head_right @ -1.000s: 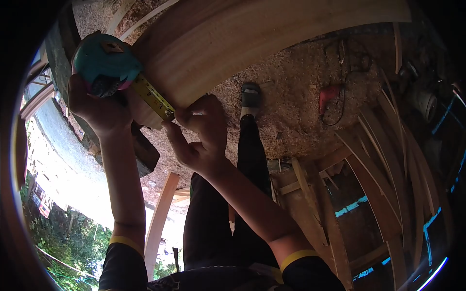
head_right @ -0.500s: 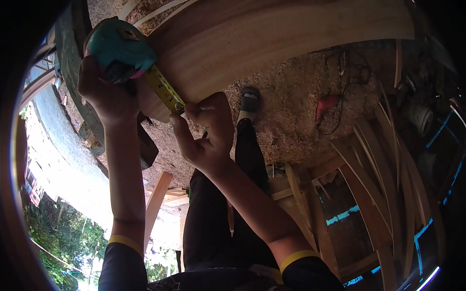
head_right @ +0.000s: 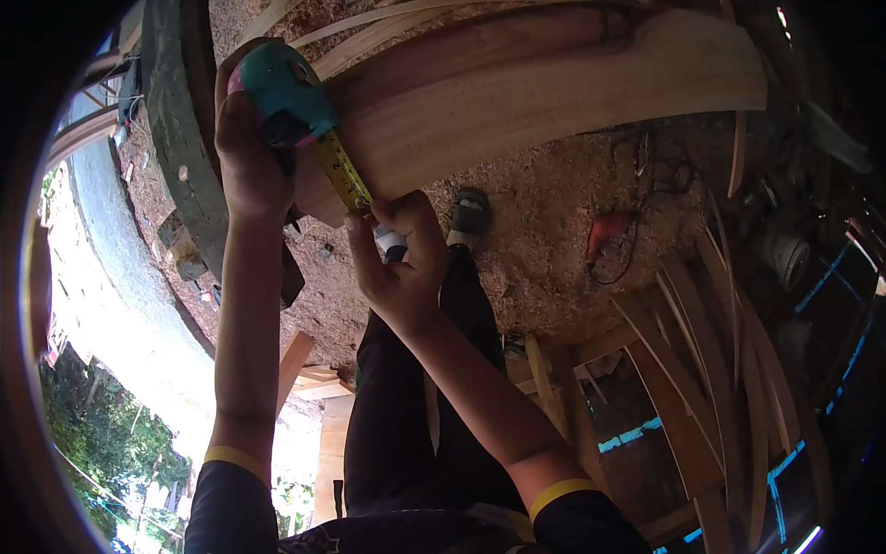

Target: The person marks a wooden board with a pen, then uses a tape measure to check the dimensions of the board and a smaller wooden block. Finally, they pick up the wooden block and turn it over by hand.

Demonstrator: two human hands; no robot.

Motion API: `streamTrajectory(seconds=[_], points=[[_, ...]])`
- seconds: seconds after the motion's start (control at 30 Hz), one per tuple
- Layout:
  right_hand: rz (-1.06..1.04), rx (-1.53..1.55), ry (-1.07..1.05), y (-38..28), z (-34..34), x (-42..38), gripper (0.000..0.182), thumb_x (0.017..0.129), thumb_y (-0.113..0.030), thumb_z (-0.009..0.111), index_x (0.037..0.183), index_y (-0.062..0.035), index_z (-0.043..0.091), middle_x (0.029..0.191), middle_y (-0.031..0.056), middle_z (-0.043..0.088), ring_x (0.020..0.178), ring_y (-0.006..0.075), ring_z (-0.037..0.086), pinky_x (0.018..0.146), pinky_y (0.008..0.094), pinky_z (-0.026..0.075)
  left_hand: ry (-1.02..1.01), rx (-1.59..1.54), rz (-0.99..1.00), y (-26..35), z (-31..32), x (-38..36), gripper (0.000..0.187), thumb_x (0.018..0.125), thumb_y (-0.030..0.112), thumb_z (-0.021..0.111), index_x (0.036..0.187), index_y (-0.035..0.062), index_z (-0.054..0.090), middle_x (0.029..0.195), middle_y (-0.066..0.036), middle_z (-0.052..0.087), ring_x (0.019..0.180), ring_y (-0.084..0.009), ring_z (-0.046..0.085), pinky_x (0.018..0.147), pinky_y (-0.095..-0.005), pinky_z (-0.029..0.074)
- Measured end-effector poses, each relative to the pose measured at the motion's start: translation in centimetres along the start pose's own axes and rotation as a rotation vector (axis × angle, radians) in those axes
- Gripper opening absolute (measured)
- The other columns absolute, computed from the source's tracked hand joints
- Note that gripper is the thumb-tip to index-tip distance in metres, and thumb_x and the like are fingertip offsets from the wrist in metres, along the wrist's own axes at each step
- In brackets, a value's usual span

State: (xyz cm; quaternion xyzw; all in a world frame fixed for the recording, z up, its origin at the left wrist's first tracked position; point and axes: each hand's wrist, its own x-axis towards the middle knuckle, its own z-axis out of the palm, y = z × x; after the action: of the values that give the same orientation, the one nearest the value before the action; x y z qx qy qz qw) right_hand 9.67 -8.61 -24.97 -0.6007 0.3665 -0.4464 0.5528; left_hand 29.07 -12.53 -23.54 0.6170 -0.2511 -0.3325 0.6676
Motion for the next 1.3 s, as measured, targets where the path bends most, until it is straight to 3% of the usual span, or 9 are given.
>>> streamTrajectory(seconds=[0.33, 0.43, 0.5, 0.6, 0.77, 0.97, 1.03, 1.13, 1.3], points=[[0.166, 0.041, -0.003, -1.0, -0.6, -0.5, 0.026, 0.099, 0.006, 0.071, 0.117, -0.0011, 0.055, 0.113, 0.0112, 0.062, 0.104, 0.0145, 0.06, 0.095, 0.0324, 0.049, -0.096, -0.044, 0.069, -0.4, 0.1, -0.2, 0.055, 0.104, 0.041, 0.054, 0.142, 0.0015, 0.051, 0.121, -0.012, 0.066, 0.109, -0.0212, 0.067, 0.096, -0.0365, 0.055], [0.115, -0.043, -0.041, -0.8, -1.6, -0.2, 0.023, 0.099, 0.006, 0.072, 0.118, -0.0007, 0.06, 0.115, 0.0105, 0.065, 0.103, 0.0131, 0.062, 0.093, 0.031, 0.051, -0.073, -0.051, 0.055, -0.1, 0.5, -0.5, 0.056, 0.104, 0.041, 0.056, 0.143, 0.0013, 0.051, 0.122, -0.012, 0.066, 0.109, -0.0198, 0.067, 0.093, -0.0346, 0.056], [0.081, -0.148, 0.003, -1.0, -2.2, 0.5, 0.018, 0.092, 0.006, 0.079, 0.107, -0.002, 0.071, 0.092, 0.0055, 0.066, 0.088, 0.0163, 0.066, 0.078, 0.03, 0.053, -0.071, -0.076, 0.039, 0.0, 0.6, -0.6, 0.057, 0.104, 0.041, 0.057, 0.143, 0.0013, 0.051, 0.122, -0.012, 0.066, 0.108, -0.0189, 0.067, 0.092, -0.0337, 0.056], [-0.026, -0.314, -0.108, -2.5, -3.5, 2.5, 0.022, 0.09, 0.005, 0.081, 0.108, -0.006, 0.075, 0.089, 0.0044, 0.066, 0.082, 0.018, 0.064, 0.074, 0.0325, 0.052, -0.084, -0.014, 0.081, -0.1, 0.4, -0.5, 0.057, 0.103, 0.042, 0.059, 0.142, 0.0012, 0.052, 0.121, -0.01, 0.066, 0.106, -0.0165, 0.066, 0.089, -0.0319, 0.056], [-0.216, -0.6, -0.252, -3.5, -5.4, 4.7, 0.027, 0.085, -0.011, 0.09, 0.108, -0.0151, 0.078, 0.094, -0.0006, 0.062, 0.087, 0.0194, 0.059, 0.08, 0.0367, 0.046, -0.087, 0.003, 0.086, -0.3, 0.3, -0.4, 0.06, 0.103, 0.046, 0.061, 0.141, 0.0008, 0.054, 0.118, -0.007, 0.065, 0.103, -0.0143, 0.064, 0.09, -0.0301, 0.053], [-0.462, -0.872, -0.35, -4.0, -7.1, 9.3, 0.051, 0.078, -0.043, 0.093, 0.117, -0.0182, 0.073, 0.12, 0.0053, 0.062, 0.11, 0.0271, 0.058, 0.1, 0.0515, 0.041, -0.078, 0.084, 0.144, 0.2, 0.5, -0.6, 0.063, 0.101, 0.05, 0.063, 0.141, 0.0014, 0.054, 0.117, -0.007, 0.065, 0.106, -0.0142, 0.062, 0.093, -0.0308, 0.051], [-0.515, -0.873, -0.506, -4.0, -7.1, 11.5, 0.078, 0.069, -0.053, 0.095, 0.131, -0.0155, 0.067, 0.138, 0.0119, 0.059, 0.137, 0.0347, 0.052, 0.116, 0.0651, 0.031, -0.071, 0.065, 0.124, 0.3, 0.6, -0.8, 0.063, 0.101, 0.05, 0.064, 0.14, 0.0015, 0.054, 0.118, -0.007, 0.065, 0.107, -0.0144, 0.061, 0.093, -0.0311, 0.051], [-0.497, -0.858, -0.631, -4.7, -6.4, 14.3, 0.105, 0.059, -0.057, 0.098, 0.145, -0.0121, 0.057, 0.148, 0.0161, 0.054, 0.152, 0.0392, 0.041, 0.125, 0.0738, 0.016, -0.071, 0.058, 0.119, 0.4, 0.6, -0.9, 0.063, 0.1, 0.049, 0.064, 0.14, 0.0016, 0.053, 0.119, -0.007, 0.064, 0.109, -0.0149, 0.061, 0.094, -0.0313, 0.051], [-0.525, -0.942, -0.793, -4.5, -5.2, 16.7, 0.125, 0.052, -0.067, 0.095, 0.151, -0.0066, 0.049, 0.15, 0.0192, 0.051, 0.153, 0.0399, 0.039, 0.124, 0.0768, 0.015, -0.057, 0.081, 0.132, 0.3, 0.6, -0.7, 0.063, 0.1, 0.049, 0.064, 0.14, 0.0014, 0.053, 0.12, -0.007, 0.064, 0.109, -0.0151, 0.06, 0.096, -0.0309, 0.05]])
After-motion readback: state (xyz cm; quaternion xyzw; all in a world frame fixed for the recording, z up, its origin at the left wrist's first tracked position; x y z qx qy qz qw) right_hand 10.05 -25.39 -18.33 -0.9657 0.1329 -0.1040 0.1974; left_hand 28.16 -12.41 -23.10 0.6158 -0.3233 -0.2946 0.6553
